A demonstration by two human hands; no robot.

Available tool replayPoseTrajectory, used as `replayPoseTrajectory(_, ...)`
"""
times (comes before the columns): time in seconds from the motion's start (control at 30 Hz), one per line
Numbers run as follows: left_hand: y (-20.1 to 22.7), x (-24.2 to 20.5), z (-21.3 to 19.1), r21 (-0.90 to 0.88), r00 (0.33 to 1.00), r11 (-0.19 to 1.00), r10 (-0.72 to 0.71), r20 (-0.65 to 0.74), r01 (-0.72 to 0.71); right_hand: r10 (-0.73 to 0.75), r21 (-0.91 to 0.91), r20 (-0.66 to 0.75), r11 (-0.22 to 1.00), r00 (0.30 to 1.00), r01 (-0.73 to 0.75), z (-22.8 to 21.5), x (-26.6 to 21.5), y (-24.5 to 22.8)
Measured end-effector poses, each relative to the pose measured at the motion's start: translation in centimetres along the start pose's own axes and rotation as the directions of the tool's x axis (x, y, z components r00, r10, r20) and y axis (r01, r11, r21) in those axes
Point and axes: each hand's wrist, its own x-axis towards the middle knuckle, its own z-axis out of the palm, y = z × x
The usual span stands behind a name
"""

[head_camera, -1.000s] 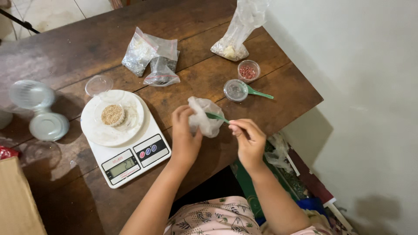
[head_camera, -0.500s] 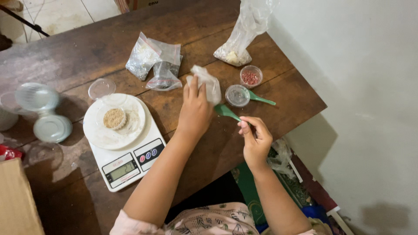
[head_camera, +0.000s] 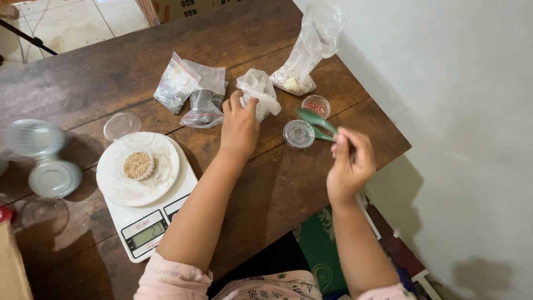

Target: The person uses a small green spoon to transfer grain from a plastic bag onto a white electronic weighing scale, then puts the weighed grain into a small transparent plastic bag.

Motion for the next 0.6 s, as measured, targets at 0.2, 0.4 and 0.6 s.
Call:
replayPoseTrajectory(0.2,-0.8,-0.6,0.0,-0.046,0.999,0.999,0.013,0.035,-0.011,-0.317,-0.111,0.341,0.921,0.885,0.373,6.0,2.8,2.0)
replayPoseTrajectory(0.4,-0.5,-0.4,-5.8,0.086,0.971,0.969,-0.227,-0.080,0.233,-0.275,-0.234,0.460,0.880,0.844,0.414,7.3,2.4,2.9)
replayPoseTrajectory(0.6,-2.8,-0.6,-1.2,0.142,0.954,0.950,-0.257,-0.157,0.279,-0.280,-0.224,0.518,0.867,0.808,0.444,7.7,1.8,3.4)
